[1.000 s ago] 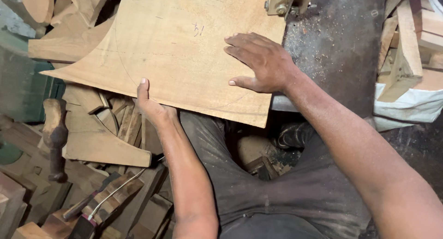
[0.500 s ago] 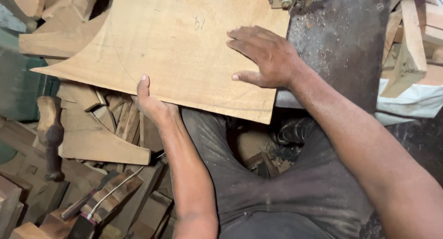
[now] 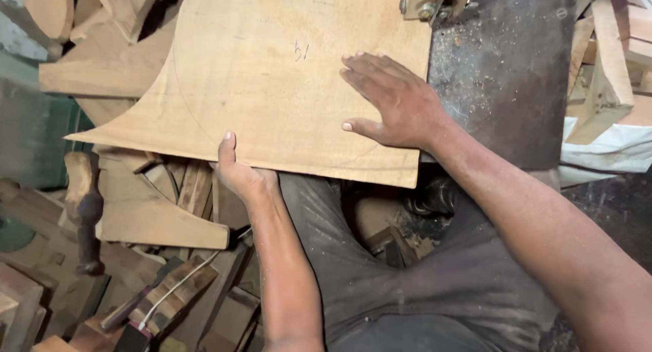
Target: The person guides a wooden board against a bandsaw blade to cut along a curved pencil mark. They use their hands to steer the wood through the machine until the rounded piece is separated from the scrap material.
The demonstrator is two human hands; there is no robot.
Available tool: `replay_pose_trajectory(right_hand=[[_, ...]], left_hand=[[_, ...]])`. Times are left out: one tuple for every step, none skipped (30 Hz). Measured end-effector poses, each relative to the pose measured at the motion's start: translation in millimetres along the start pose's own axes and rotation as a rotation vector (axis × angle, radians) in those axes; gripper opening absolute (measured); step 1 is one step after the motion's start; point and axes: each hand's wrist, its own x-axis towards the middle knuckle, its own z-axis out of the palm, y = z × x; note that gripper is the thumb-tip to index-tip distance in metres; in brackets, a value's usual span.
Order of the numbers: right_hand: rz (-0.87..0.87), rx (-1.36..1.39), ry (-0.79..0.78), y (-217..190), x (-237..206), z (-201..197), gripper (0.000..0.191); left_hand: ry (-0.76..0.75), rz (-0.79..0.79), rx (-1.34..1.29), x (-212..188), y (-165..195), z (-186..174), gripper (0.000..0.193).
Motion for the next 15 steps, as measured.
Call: replay_pose_trajectory(right_hand=[[-0.003,-0.018,-0.017,-1.6,-0.5,-0.4,0.081],[-0.013,-0.042,-0.027,-2.2,0.1,-0.7,0.083],[-0.023,-0.067,-0.032,-2.5,1.3,-0.6,0.085],[-0.027,-0.088,-0.053,-3.4,2.0,0.5,0.086],[-0.03,-0.108,-0.073,-3.6,2.9,1.9,0.088],[-0.035,-0.135,-0.089,-2.2,4.5,2.6,0.089],[-0.037,-0.137,-0.098,-0.4,5.2,3.4,0.09],[-0.037,-0.137,-0.113,0.7,4.5,4.8,0.09],[-0.037,-0.137,-0.127,2.4,3.3,5.7,0.091],[-0.036,-0.131,-0.12,3.8,1.0,6.4,0.091],[-0.032,-0.123,-0.114,3.9,-2.4,7.4,0.091],[-0.031,-0.111,-0.116,4.2,-5.7,7.9,0.091],[-0.037,-0.117,-0.099,4.7,-7.7,7.8,0.091],[-0.046,-0.119,-0.087,4.1,-10.0,7.6,0.091],[-0.058,-0.116,-0.079,3.0,-11.3,7.4,0.092]], left_hand=[[0.012,-0.043,0.007,-0.4,2.2,-2.9,0.065],[0.018,-0.078,0.006,-0.6,4.7,-6.3,0.065],[0.02,-0.112,0.004,-0.6,7.6,-9.4,0.066],[0.032,-0.123,0.019,-0.8,10.6,-12.6,0.065],[0.044,-0.134,0.035,-1.3,13.4,-15.0,0.064],[0.05,-0.144,0.045,-1.5,15.0,-16.3,0.064],[0.037,-0.165,0.036,-2.1,16.2,-17.1,0.062],[0.031,-0.189,0.029,-3.4,17.0,-17.7,0.061],[0.021,-0.213,0.021,-5.1,16.7,-17.8,0.059],[0.013,-0.21,0.043,-6.9,16.1,-17.9,0.059],[0.006,-0.21,0.068,-8.9,15.9,-18.6,0.059],[0.006,-0.209,0.094,-11.0,16.5,-20.0,0.059],[-0.018,-0.22,0.117,-12.3,18.6,-21.5,0.06],[-0.036,-0.23,0.143,-14.4,23.3,-24.0,0.06],[-0.047,-0.237,0.17,-16.7,30.9,-26.0,0.06]])
